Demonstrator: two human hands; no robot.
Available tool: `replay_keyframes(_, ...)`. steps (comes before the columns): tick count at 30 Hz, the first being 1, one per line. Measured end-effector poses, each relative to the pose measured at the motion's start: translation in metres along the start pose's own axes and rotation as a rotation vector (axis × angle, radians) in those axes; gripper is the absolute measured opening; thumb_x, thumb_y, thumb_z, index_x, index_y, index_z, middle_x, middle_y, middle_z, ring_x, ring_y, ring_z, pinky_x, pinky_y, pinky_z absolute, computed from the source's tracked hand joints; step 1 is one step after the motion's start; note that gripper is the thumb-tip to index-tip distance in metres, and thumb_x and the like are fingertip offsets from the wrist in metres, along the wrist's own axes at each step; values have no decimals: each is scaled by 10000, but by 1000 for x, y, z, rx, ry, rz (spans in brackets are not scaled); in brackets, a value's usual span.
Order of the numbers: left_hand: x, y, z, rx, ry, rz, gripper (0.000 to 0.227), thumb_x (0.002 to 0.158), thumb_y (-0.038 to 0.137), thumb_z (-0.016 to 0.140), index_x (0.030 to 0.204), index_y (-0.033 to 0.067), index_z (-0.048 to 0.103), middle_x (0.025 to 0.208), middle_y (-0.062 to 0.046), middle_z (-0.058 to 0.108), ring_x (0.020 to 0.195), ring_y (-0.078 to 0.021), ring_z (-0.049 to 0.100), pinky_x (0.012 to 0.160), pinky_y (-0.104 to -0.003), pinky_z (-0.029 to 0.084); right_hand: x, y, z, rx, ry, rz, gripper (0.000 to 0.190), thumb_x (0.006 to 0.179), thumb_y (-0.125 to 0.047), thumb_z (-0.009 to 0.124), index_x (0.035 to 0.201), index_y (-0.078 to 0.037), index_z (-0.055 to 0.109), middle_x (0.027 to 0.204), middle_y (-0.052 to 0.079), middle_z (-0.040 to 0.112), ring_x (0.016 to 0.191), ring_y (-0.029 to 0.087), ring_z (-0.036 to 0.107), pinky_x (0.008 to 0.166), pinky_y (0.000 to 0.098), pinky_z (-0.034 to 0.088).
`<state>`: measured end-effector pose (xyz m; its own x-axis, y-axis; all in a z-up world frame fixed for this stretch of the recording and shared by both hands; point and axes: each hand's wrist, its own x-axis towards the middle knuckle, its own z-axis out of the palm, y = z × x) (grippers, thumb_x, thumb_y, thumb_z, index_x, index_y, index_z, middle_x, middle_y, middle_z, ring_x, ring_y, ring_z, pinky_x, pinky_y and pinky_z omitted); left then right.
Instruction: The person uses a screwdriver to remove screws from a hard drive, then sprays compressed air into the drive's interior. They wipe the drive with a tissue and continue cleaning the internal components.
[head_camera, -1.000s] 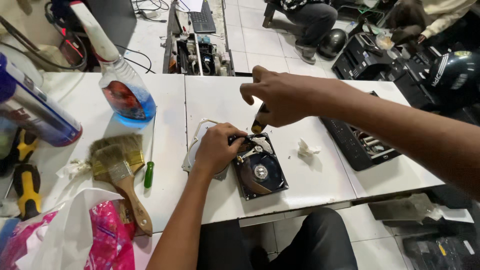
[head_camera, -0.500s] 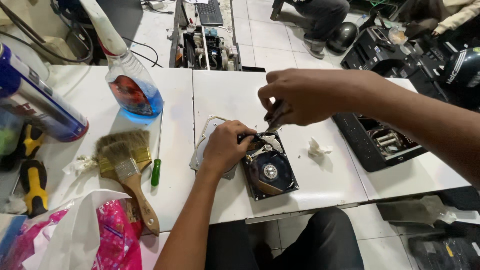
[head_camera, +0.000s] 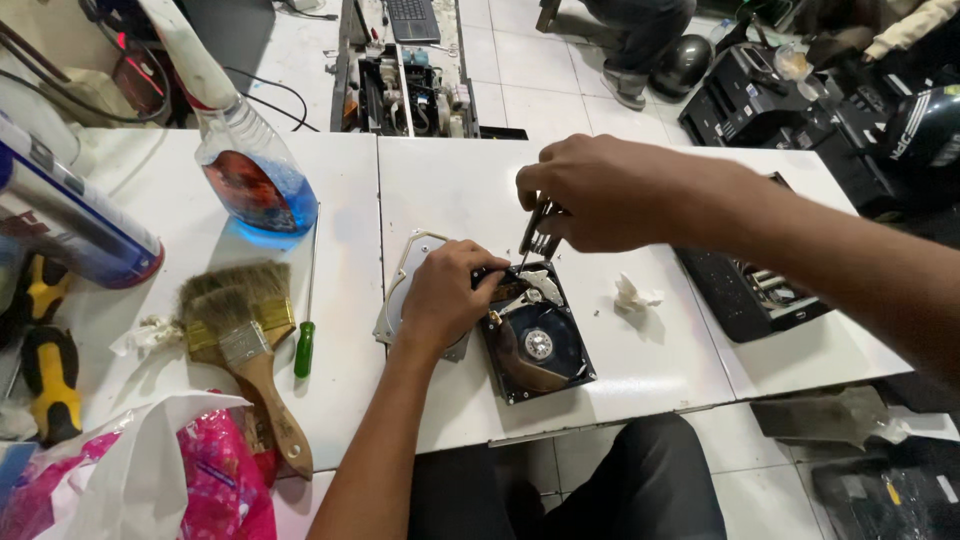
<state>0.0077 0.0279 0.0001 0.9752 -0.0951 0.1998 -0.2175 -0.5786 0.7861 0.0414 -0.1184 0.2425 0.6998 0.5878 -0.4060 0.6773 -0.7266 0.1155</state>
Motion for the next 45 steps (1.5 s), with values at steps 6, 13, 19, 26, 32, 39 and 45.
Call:
replay_keyframes(6, 0, 5, -1, 15, -13, -1, 170, 919, 259, 753, 1066, 256, 839, 1048, -22, 782, 1106, -274, 718, 951, -453, 622, 3, -22, 29, -8, 116, 16, 192, 985, -169, 669, 1062, -4, 730, 848, 200, 695, 647, 380, 773, 520, 413, 647)
replay_keyframes(13, -3, 12, 0, 98, -7, 14, 178, 956, 213, 736, 1100, 237, 838, 1038, -20, 778, 1095, -266, 729, 950, -430, 621, -21, -17, 15, 69, 175, -41, 162, 948, -63, 689, 1064, 24, 761, 923, 256, 699, 709, 390, 780, 592, 489, 673)
replay_keyframes(19, -7, 31, 16, 66, 220, 208, 280, 903, 21, 706, 1076, 177, 862, 1075, -51, 780, 1072, -308, 643, 912, -437, 564, -90, 18, 16, 167, 261, 45, 222, 990, -180, 718, 1196, -99, 736, 1115, 132, 747, 979, 335, 700, 836, 479, 536)
replay_keyframes(26, -18, 43, 51, 230, 191, 244, 140, 913, 277, 791, 1031, 294, 865, 1237, 33, 726, 1198, -296, 598, 883, -548, 420, -90, 44, 58, 246, 197, 83, 248, 1005, -196, 710, 1241, -116, 721, 1129, 112, 728, 956, 309, 714, 823, 436, 567)
replay_keyframes(32, -11, 35, 47, 202, 80, 288, 114, 960, 303, 787, 1047, 333, 856, 1303, 28, 694, 1182, -300, 611, 883, -567, 445, -79, 62, 71, 279, 190, 57, 257, 987, -214, 728, 1232, -139, 740, 1138, 104, 740, 964, 330, 730, 836, 448, 552)
replay_keyframes(39, -9, 40, 44, 200, 62, 308, 136, 955, 252, 793, 1061, 313, 851, 1297, 9, 690, 1192, -297, 614, 880, -569, 460, -80, 72, 69, 270, 135, 29, 227, 1004, -255, 722, 1207, -152, 727, 1109, 84, 743, 930, 312, 732, 787, 445, 553)
replay_keyframes(45, -8, 42, 43, 222, 26, 285, 125, 968, 278, 784, 1053, 346, 845, 1299, 17, 659, 1204, -285, 597, 882, -572, 441, -79, 78, 71, 279, 145, 21, 235, 1003, -268, 716, 1215, -169, 723, 1125, 76, 740, 970, 323, 726, 830, 454, 536)
